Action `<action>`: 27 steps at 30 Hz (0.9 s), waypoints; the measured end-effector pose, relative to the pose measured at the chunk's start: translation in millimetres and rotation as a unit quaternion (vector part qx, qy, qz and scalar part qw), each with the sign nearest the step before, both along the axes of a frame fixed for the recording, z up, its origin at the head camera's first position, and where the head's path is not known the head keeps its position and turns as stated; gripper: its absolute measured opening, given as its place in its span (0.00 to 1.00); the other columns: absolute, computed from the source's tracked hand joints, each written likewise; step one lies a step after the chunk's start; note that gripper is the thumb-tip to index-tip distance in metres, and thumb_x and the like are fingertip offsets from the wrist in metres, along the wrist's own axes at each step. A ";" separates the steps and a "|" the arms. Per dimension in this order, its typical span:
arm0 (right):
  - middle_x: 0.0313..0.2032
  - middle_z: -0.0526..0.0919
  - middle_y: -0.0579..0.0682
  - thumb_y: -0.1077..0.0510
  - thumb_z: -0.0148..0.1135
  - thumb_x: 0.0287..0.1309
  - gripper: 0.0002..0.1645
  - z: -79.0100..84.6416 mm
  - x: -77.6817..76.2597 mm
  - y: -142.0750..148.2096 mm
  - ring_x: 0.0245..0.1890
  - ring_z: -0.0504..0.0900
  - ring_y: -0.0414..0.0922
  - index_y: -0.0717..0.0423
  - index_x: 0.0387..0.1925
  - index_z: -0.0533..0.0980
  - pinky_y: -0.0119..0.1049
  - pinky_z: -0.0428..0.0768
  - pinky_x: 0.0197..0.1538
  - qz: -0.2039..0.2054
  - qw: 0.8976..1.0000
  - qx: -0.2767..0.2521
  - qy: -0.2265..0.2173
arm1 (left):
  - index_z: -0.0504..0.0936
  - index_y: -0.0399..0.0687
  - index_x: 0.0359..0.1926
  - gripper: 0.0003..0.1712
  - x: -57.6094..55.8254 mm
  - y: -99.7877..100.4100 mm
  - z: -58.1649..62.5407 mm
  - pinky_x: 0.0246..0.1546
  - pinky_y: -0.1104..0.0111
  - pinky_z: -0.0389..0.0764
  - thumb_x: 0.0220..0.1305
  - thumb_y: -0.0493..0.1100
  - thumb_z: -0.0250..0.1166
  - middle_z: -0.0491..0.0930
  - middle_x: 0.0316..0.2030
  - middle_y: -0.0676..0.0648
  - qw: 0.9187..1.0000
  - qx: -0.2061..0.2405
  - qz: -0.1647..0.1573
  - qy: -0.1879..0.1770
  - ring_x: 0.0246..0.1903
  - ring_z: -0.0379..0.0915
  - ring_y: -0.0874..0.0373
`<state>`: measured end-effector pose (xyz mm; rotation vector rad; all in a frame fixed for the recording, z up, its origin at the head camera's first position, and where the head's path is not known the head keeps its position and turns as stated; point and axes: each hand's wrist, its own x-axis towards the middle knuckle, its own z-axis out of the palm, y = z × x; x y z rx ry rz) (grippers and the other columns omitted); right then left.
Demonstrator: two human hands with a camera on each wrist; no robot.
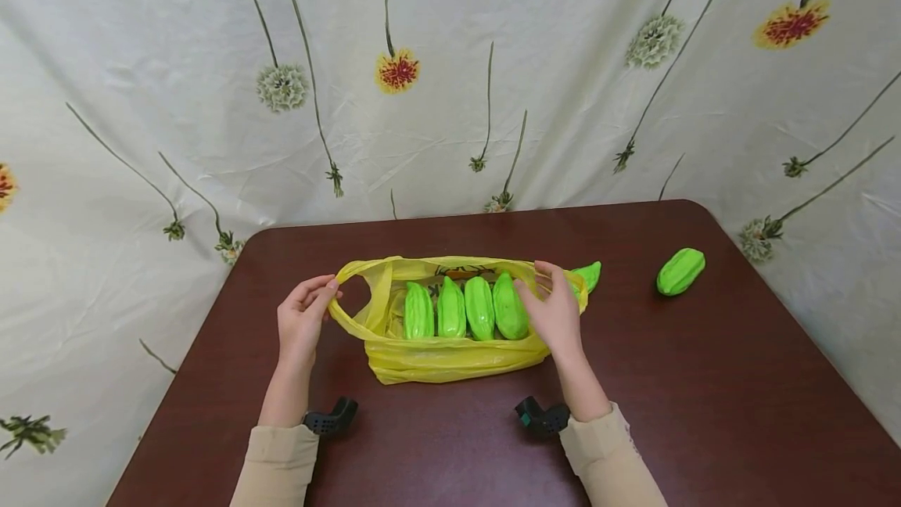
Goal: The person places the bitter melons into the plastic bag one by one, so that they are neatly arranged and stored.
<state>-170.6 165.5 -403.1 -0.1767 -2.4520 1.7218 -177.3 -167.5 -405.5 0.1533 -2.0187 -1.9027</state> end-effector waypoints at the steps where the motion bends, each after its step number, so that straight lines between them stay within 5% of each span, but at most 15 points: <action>1: 0.61 0.66 0.59 0.53 0.59 0.62 0.32 3.0 0.6 2.6 0.61 0.68 0.54 0.62 0.63 0.62 0.44 0.67 0.60 -0.006 1.000 -0.009 0.005 | 0.80 0.29 0.45 0.14 -0.2 0.2 0.1 0.22 0.76 0.67 0.63 0.37 0.62 0.81 0.24 0.53 1.000 0.000 0.000 0.000 0.22 0.69 0.64; 8: 0.58 0.69 0.55 0.55 0.59 0.62 0.30 21.3 5.9 21.1 0.57 0.72 0.47 0.61 0.62 0.65 0.40 0.69 0.58 -0.073 0.995 -0.046 0.051 | 0.80 0.29 0.45 0.14 -0.1 1.1 0.4 0.22 0.76 0.67 0.63 0.37 0.62 0.81 0.24 0.52 1.000 0.001 -0.003 -0.001 0.22 0.70 0.63; 15: 0.50 0.74 0.48 0.58 0.61 0.60 0.25 23.0 5.1 43.8 0.48 0.75 0.36 0.60 0.58 0.69 0.25 0.71 0.48 -0.147 0.976 -0.107 0.118 | 0.80 0.29 0.46 0.14 0.2 1.5 -0.8 0.22 0.76 0.68 0.63 0.37 0.62 0.81 0.23 0.55 1.000 0.000 -0.004 -0.004 0.23 0.71 0.64; 20: 0.47 0.74 0.44 0.58 0.62 0.59 0.23 17.8 -0.1 57.4 0.48 0.74 0.38 0.58 0.55 0.70 0.29 0.70 0.52 -0.189 0.961 -0.159 0.122 | 0.80 0.28 0.46 0.14 -0.5 0.8 -2.5 0.22 0.77 0.67 0.63 0.37 0.62 0.81 0.23 0.54 1.000 0.003 -0.009 0.002 0.22 0.71 0.64; 27: 0.47 0.73 0.41 0.53 0.64 0.58 0.24 2.7 -9.7 69.5 0.54 0.72 0.42 0.53 0.55 0.71 0.38 0.67 0.58 -0.224 0.956 -0.172 0.082 | 0.80 0.28 0.45 0.14 -0.9 0.5 -3.0 0.21 0.76 0.67 0.62 0.36 0.63 0.81 0.24 0.51 1.000 0.004 -0.009 0.008 0.22 0.70 0.64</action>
